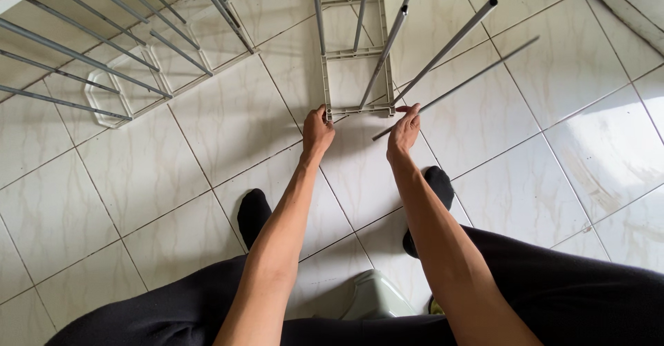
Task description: The person assembles a white plastic dish rack by inserting metal rods into a base frame and then attaching a white plastic top frame. The person aligns and secures the components by hand on a tiled floor.
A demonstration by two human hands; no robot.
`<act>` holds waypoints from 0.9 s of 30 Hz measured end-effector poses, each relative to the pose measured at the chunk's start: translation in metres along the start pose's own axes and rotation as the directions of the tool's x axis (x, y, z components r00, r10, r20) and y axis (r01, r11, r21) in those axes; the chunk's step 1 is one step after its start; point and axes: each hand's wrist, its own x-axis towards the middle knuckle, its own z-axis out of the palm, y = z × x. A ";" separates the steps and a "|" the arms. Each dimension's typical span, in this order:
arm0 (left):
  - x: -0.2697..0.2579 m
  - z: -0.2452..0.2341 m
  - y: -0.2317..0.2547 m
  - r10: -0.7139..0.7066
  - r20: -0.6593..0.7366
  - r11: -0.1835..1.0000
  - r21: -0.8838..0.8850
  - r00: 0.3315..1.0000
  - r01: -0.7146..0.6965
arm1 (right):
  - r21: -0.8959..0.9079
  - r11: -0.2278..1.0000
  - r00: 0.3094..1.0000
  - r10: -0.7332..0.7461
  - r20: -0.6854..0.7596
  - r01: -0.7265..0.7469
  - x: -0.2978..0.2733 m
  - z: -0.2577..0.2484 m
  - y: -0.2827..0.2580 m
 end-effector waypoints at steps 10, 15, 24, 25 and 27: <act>0.008 -0.014 -0.041 -0.010 -0.097 0.999 -0.054 0.995 0.005 | 0.336 0.914 0.944 0.124 0.307 -0.229 -0.041 -0.002 -0.039; 0.001 -0.036 -0.047 -0.080 -0.101 0.988 -0.138 0.992 0.066 | 0.248 0.969 0.925 -0.075 0.372 -0.021 -0.070 0.015 -0.044; 0.000 -0.056 -0.050 -0.081 -0.133 0.977 -0.209 0.988 0.052 | -0.075 0.874 0.771 -0.379 0.512 0.480 -0.094 0.056 -0.082; 0.001 -0.057 -0.051 -0.085 -0.132 0.977 -0.204 0.988 0.056 | -0.075 0.869 0.758 -0.381 0.530 0.489 -0.094 0.061 -0.085; 0.003 -0.056 -0.052 -0.088 -0.130 0.979 -0.196 0.988 0.062 | -0.077 0.857 0.733 -0.385 0.561 0.509 -0.091 0.069 -0.091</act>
